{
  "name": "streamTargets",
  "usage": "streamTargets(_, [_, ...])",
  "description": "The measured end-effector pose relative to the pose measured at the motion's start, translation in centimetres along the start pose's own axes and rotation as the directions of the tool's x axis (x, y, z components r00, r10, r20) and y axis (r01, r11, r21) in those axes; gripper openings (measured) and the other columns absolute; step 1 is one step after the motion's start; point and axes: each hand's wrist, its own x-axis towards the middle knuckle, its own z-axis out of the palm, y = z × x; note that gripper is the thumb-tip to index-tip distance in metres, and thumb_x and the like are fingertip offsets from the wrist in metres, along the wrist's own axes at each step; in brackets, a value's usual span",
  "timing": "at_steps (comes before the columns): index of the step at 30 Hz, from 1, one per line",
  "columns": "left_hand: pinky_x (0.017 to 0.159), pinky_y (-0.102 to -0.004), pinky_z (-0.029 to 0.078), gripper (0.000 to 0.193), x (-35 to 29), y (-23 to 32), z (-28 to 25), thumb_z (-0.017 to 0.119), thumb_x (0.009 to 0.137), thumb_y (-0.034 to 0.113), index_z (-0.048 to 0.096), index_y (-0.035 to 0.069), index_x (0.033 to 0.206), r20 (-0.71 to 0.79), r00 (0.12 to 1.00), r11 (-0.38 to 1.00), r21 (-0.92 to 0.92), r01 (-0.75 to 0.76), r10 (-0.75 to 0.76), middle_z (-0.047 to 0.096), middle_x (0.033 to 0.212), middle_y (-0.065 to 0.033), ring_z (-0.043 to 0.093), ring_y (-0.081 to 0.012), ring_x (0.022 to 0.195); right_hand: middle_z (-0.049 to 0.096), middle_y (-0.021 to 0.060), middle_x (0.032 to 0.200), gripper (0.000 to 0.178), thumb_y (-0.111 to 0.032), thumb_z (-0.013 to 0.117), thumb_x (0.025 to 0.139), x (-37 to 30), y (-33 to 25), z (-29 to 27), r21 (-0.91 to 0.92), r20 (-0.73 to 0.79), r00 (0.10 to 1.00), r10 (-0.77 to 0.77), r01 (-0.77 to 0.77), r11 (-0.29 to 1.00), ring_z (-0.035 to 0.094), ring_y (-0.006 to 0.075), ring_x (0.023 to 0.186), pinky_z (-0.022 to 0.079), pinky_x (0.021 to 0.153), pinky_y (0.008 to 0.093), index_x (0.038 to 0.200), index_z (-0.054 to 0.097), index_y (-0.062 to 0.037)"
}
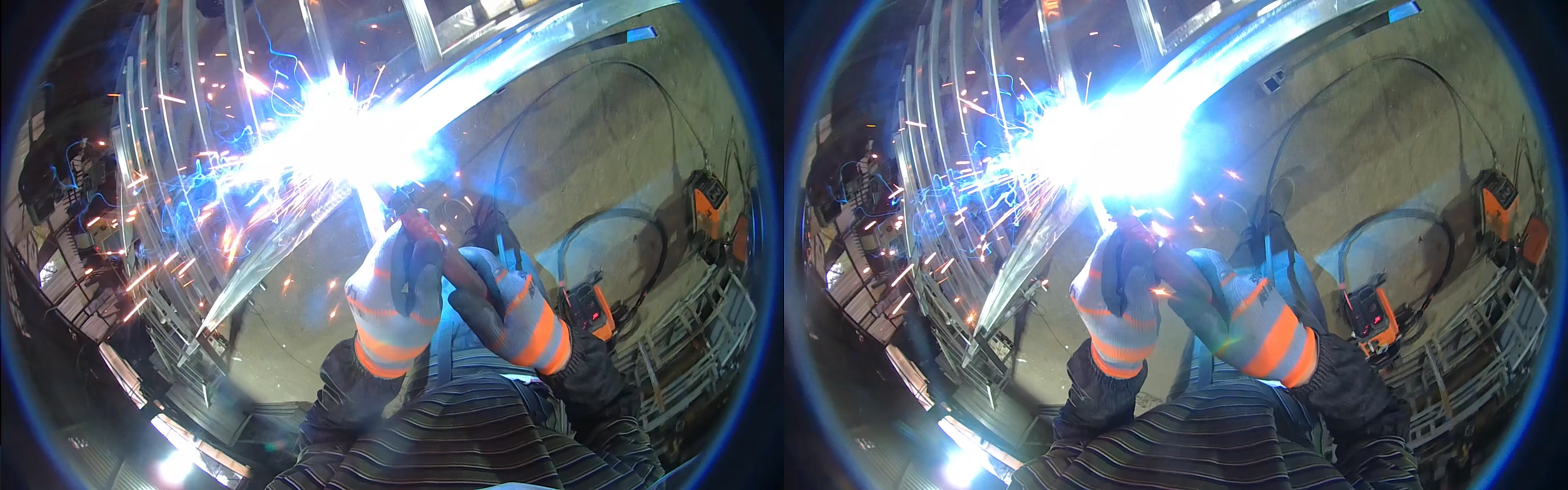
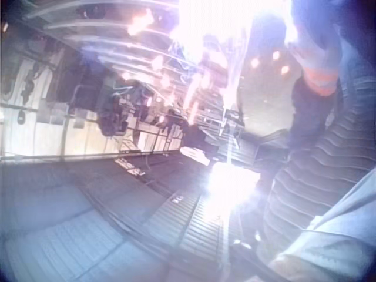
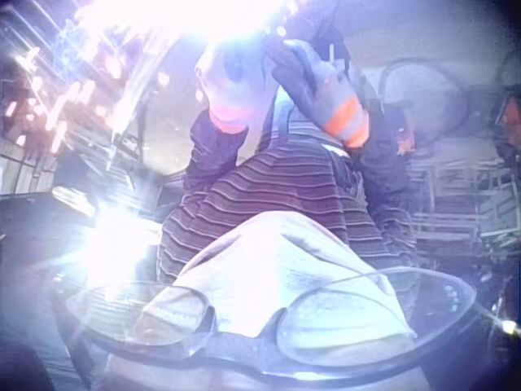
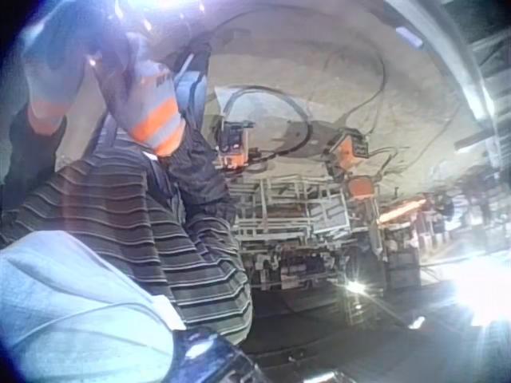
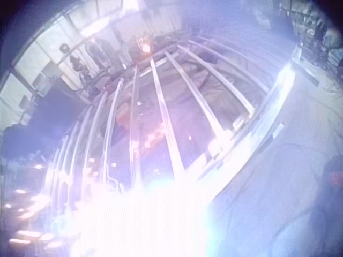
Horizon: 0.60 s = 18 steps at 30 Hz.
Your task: The person welds a large metal frame using a welding torch, creating bright sparks and arcs. They reposition the frame and continue welding different joints, then briefly inspect the work before moving the frame.
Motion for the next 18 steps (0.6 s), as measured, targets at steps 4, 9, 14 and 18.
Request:
streamTargets(4, [0.069,-0.0320,0.052,0.014,0.2,1.2,-0.9,0.060,0.098,0.011,0.064,-0.001,0.105,0.104,0.991,0.992,0.107,0.071,-0.082,0.062,0.080,-0.0135,0.058,-0.0204,0.070,0.071,0.0234,0.106,0.053,-0.017,0.060,0.104,-1.1,-1.2,0.1,0.023,-0.034,0.996,0.082,-0.082,0.996,0.071,0.0313,0.093,0.053,0.081,0.0368,0.149,0.044,0.0038])
streamTargets(9, [0.074,-0.0415,0.054,0.024,-0.6,0.4,-0.8,0.070,0.091,0.010,0.064,0.000,0.112,0.123,0.989,0.996,-0.007,-0.084,0.084,0.066,0.099,-0.0215,0.065,-0.0415,0.086,0.068,0.0262,0.114,0.052,-0.015,0.060,0.101,-3.1,-2.9,0.4,-0.044,-0.066,0.992,0.112,-0.115,0.992,0.070,0.0375,0.100,0.053,0.086,0.0383,0.148,0.045,0.0022])
streamTargets(14, [0.087,-0.0403,0.053,0.032,-0.5,-1.7,-2.1,0.067,0.095,0.006,0.057,-0.005,0.123,0.154,0.971,0.977,-0.132,-0.165,0.185,0.065,0.110,-0.0214,0.065,-0.0353,0.097,0.070,0.0279,0.107,0.054,-0.017,0.062,0.100,-2.9,-4.5,3.0,-0.159,-0.196,0.971,0.140,-0.173,0.972,0.070,0.0418,0.098,0.054,0.086,0.0390,0.147,0.045,0.0032])
streamTargets(18, [0.088,-0.0426,0.051,0.028,0.9,-2.2,-3.0,0.067,0.095,0.007,0.058,-0.005,0.119,0.226,0.950,0.943,-0.302,-0.141,0.214,0.063,0.111,-0.0220,0.062,-0.0385,0.099,0.063,0.0092,0.089,0.052,-0.025,0.057,0.103,-2.6,-7.1,4.4,-0.235,-0.267,0.925,0.272,-0.336,0.912,0.061,0.0195,0.077,0.049,0.070,0.0312,0.148,0.048,0.0001])
